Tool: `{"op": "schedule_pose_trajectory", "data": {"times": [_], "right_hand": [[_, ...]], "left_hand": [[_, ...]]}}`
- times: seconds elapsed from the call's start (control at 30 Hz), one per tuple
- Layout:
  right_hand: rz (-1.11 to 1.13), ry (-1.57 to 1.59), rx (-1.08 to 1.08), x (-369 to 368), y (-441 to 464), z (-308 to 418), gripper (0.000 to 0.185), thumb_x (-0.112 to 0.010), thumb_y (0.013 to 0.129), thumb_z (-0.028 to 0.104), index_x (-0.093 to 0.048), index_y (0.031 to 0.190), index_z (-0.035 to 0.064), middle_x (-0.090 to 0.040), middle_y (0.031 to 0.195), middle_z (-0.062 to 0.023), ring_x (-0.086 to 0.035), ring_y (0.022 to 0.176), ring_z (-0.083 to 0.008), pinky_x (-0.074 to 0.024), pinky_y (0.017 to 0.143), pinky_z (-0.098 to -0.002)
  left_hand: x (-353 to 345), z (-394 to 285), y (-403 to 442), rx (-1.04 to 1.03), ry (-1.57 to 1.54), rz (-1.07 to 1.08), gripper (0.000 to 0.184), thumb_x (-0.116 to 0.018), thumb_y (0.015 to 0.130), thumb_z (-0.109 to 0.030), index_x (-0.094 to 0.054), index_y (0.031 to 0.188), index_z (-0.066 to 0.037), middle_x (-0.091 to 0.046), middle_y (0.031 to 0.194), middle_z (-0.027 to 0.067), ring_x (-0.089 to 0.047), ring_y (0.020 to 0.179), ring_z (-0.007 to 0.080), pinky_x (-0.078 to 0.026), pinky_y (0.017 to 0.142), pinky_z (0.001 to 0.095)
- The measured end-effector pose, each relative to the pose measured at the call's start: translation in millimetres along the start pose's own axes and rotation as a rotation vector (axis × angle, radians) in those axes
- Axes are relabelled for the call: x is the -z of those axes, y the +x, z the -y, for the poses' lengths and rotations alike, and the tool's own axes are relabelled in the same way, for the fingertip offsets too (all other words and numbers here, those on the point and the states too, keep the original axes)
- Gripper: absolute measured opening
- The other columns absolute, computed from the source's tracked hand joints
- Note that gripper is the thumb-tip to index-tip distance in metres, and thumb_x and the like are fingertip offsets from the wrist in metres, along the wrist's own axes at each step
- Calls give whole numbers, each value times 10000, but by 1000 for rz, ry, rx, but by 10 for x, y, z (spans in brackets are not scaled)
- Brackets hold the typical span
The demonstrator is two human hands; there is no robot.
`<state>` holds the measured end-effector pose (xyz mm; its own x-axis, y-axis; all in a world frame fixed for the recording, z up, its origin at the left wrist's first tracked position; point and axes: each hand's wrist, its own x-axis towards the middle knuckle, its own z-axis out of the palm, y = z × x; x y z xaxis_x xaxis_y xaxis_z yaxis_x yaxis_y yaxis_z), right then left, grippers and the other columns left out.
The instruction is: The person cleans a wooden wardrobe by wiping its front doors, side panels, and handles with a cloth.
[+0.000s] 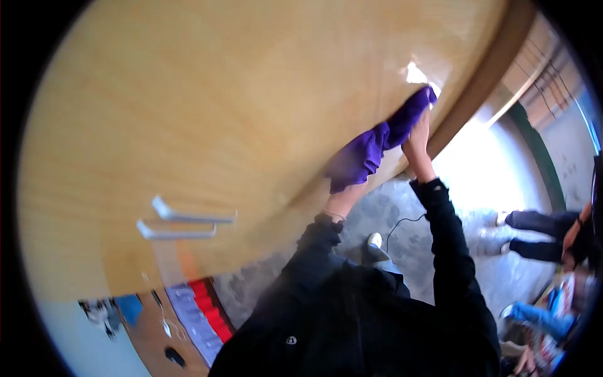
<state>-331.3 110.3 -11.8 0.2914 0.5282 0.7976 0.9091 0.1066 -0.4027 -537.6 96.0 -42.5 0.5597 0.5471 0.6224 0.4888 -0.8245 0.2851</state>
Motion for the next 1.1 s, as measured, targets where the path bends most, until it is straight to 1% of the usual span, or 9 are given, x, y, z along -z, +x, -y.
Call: {"op": "schedule_pose_trajectory", "data": {"times": [0.17,0.23,0.5,0.6,0.8,0.9,0.97,1.0,1.1], "right_hand": [[444,165,-203,-172,-1320,703,690,-529,811,46,-162,1393,-11,-281,1375,-279,-289,1264,-430,-259,1035,-443],[443,219,-109,-132,-1705,1171,696,-518,766,-10,-183,1376,-36,-391,1254,-302,-395,1130,-457,-332,951,-469],[725,468,202,-89,-2214,2376,668,-503,749,-31,-233,1360,-40,-408,1250,-294,-367,1188,-462,-309,995,-465],[614,550,295,-274,-2017,2729,657,-515,756,-21,-242,1353,-44,-423,1223,-298,-380,1171,-468,-313,986,-484],[360,435,459,-644,-1884,3192,654,-531,756,8,-245,1338,-74,-430,1199,-307,-381,1144,-489,-257,993,-554],[375,411,494,-542,-1983,3331,665,-519,754,20,-235,1349,-67,-418,1219,-306,-383,1134,-482,-254,1000,-539],[776,495,297,-428,-2172,3370,698,-502,756,-3,-197,1385,-13,-392,1266,-282,-354,1187,-452,-270,1025,-461],[798,516,363,-396,-2278,3387,716,-480,743,-31,-195,1398,21,-356,1350,-222,-340,1222,-425,-274,1029,-416],[1058,692,333,-233,-2408,3377,703,-478,750,-37,-214,1397,36,-402,1303,-243,-385,1187,-428,-326,991,-410]], "left_hand": [[855,93,-799,280,-140,-5,357,-510,791,-62,-526,1140,13,-538,1131,201,-523,1027,362,-424,881,400],[1181,291,-1477,450,-141,92,437,-501,766,-25,-503,1203,-19,-465,1249,194,-469,1114,367,-386,944,409],[2444,268,-3235,799,362,-84,369,-559,693,-56,-569,1061,-38,-564,1073,191,-508,997,398,-413,855,458],[2673,14,-3306,944,367,-201,356,-564,686,-64,-583,1041,-50,-572,1038,186,-513,982,393,-417,838,457],[2976,-209,-3193,779,268,-469,370,-582,681,-67,-596,1051,-68,-576,1071,160,-518,1030,358,-422,888,411],[3031,-363,-3179,963,-75,-508,380,-615,692,-67,-590,1071,-68,-579,1093,152,-525,1050,340,-416,911,393],[2889,-438,-3345,918,121,-537,357,-640,703,-64,-601,1058,-65,-586,1092,152,-545,1025,334,-427,895,382],[2882,-562,-3338,948,140,-565,357,-640,703,-64,-601,1058,-65,-586,1092,152,-545,1025,334,-427,895,382],[2813,-974,-3358,1245,-7,-943,320,-636,717,-54,-614,1037,-63,-598,1072,154,-560,998,337,-443,868,371]]}}
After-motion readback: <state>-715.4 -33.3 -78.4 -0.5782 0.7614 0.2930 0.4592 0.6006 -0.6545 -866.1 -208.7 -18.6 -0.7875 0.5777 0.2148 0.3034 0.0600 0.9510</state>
